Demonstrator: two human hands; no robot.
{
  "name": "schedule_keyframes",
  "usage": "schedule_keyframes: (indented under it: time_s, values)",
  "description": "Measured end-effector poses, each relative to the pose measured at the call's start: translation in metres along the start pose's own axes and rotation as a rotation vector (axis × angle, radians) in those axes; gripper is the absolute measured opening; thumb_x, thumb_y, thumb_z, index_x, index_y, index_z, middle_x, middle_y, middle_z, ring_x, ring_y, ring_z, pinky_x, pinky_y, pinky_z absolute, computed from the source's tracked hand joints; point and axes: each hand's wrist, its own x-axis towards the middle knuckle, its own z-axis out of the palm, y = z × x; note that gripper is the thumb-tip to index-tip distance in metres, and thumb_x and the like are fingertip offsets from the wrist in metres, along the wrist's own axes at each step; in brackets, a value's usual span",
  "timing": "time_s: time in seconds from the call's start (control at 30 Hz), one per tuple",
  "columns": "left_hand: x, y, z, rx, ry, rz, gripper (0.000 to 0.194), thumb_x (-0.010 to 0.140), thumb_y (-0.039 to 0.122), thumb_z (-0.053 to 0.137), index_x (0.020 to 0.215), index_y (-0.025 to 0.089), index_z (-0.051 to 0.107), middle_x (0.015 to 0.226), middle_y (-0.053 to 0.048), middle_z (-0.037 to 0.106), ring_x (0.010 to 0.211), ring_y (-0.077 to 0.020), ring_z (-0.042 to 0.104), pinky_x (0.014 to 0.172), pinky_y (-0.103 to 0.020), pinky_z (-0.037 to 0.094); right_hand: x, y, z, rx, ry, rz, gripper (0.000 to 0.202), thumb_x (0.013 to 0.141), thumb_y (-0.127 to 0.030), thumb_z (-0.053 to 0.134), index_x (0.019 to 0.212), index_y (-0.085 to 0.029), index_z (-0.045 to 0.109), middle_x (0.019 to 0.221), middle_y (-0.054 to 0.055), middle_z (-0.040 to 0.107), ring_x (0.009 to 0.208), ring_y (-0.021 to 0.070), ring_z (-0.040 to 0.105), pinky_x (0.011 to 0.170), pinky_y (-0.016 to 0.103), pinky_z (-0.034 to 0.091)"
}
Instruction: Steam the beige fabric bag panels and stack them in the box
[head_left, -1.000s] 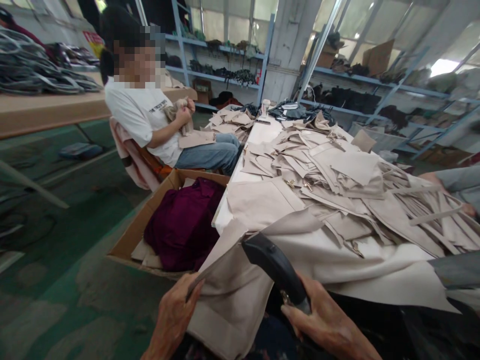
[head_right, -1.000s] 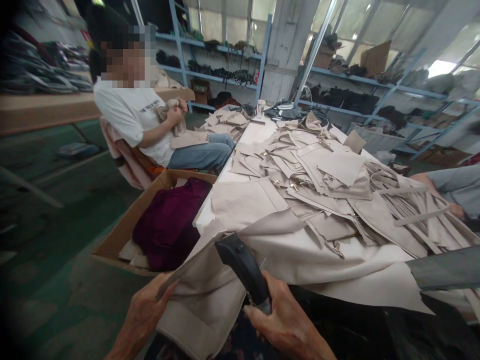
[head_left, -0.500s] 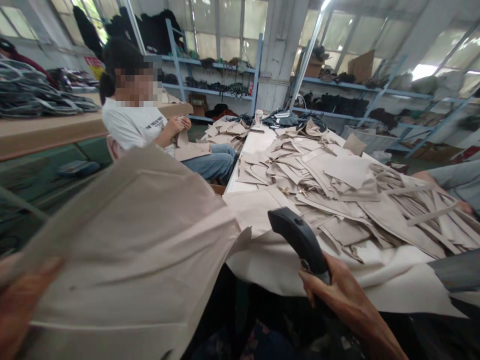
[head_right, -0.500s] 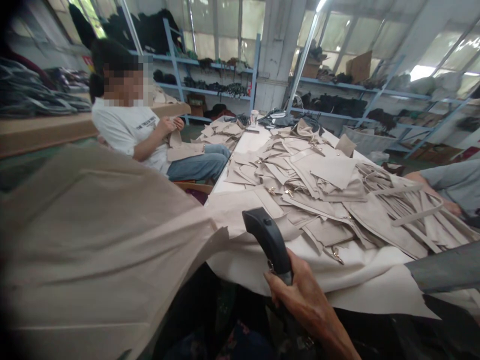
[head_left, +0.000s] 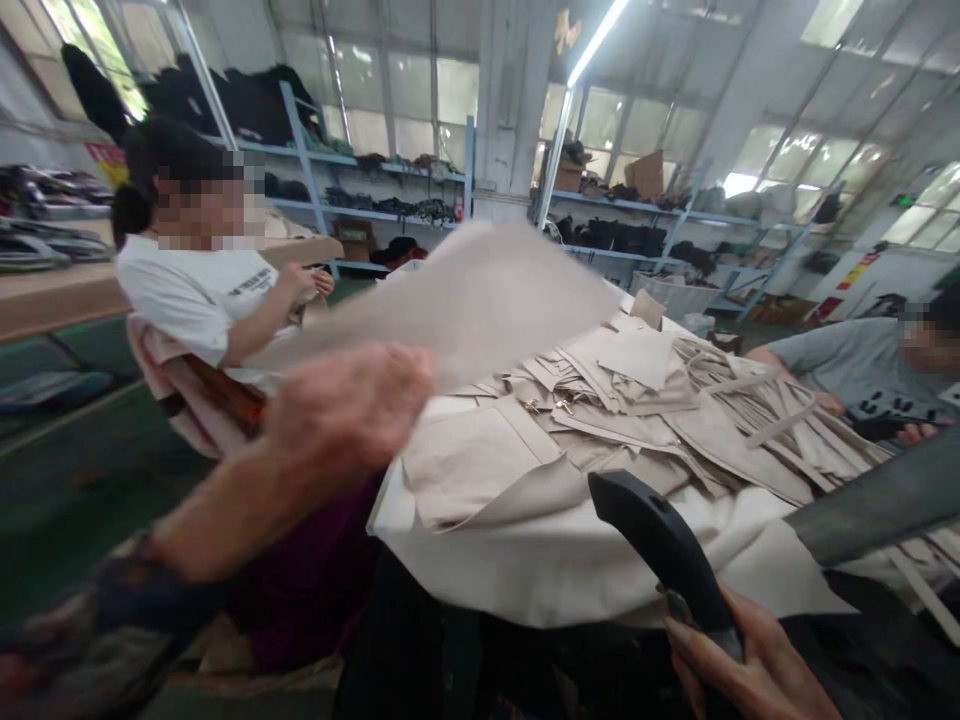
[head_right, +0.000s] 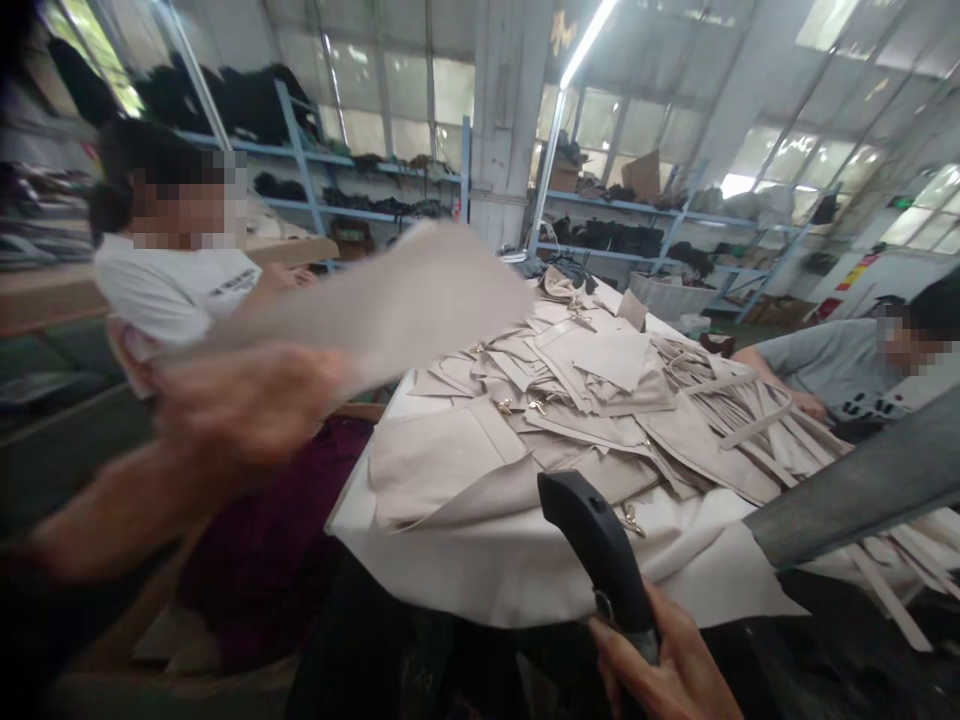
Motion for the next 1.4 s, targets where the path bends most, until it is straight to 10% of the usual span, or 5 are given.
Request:
schedule_keyframes:
  time_s: [0.13, 0.3, 0.5, 0.67, 1.4]
  values:
    - [-0.008, 0.055, 0.07, 0.075, -0.239, 0.347, 0.025, 0.084, 0.001, 0.04, 0.091, 0.013, 0.061, 0.082, -0.007, 0.06, 0.074, -0.0187, 0.056, 0.061, -0.031, 0.044, -0.008, -0.003, -0.004, 0.022, 0.034, 0.039, 0.035, 0.082, -0.048, 0.049, 0.063, -0.019, 0.049, 0.051, -0.001, 0.054, 0.052, 0.0151, 0.054, 0.054, 0.024, 0.044]
    - [-0.075, 0.103, 0.135, -0.117, -0.159, 0.086, 0.015, 0.085, 0.014, 0.052, 0.096, 0.01, 0.06, 0.091, -0.013, 0.063, 0.082, -0.0236, 0.059, 0.07, -0.035, 0.05, -0.011, -0.015, 0.005, 0.134, 0.065, 0.133, 0.023, 0.078, -0.04, 0.055, 0.071, -0.019, 0.05, 0.047, -0.004, 0.051, 0.043, 0.0133, 0.051, 0.046, 0.023, 0.043]
    - [-0.105, 0.055, 0.126, -0.258, 0.225, -0.357, 0.034, 0.088, 0.023, 0.048, 0.121, 0.014, 0.051, 0.115, -0.014, 0.057, 0.108, -0.0257, 0.053, 0.096, -0.041, 0.044, 0.014, -0.021, 0.016, 0.162, -0.013, 0.075, 0.012, 0.082, -0.029, 0.051, 0.077, -0.018, 0.048, 0.049, -0.006, 0.052, 0.042, 0.0109, 0.051, 0.044, 0.021, 0.044]
    - [-0.11, 0.055, 0.143, -0.278, 0.157, -0.56, 0.058, 0.089, 0.039, 0.044, 0.14, 0.013, 0.033, 0.132, -0.019, 0.044, 0.122, -0.0337, 0.042, 0.101, -0.051, 0.038, 0.029, -0.028, 0.019, 0.158, -0.008, 0.042, 0.01, 0.081, -0.026, 0.052, 0.08, -0.019, 0.045, 0.047, -0.007, 0.053, 0.04, 0.0108, 0.051, 0.04, 0.019, 0.041]
    - [-0.12, 0.061, 0.168, -0.483, 0.271, -0.605, 0.023, 0.089, 0.016, 0.045, 0.098, 0.016, 0.066, 0.103, -0.009, 0.066, 0.102, -0.0199, 0.061, 0.091, -0.035, 0.052, 0.06, -0.042, 0.01, 0.096, 0.2, 0.128, 0.033, 0.076, -0.05, 0.06, 0.072, -0.018, 0.051, 0.046, -0.002, 0.055, 0.039, 0.0124, 0.049, 0.037, 0.022, 0.036]
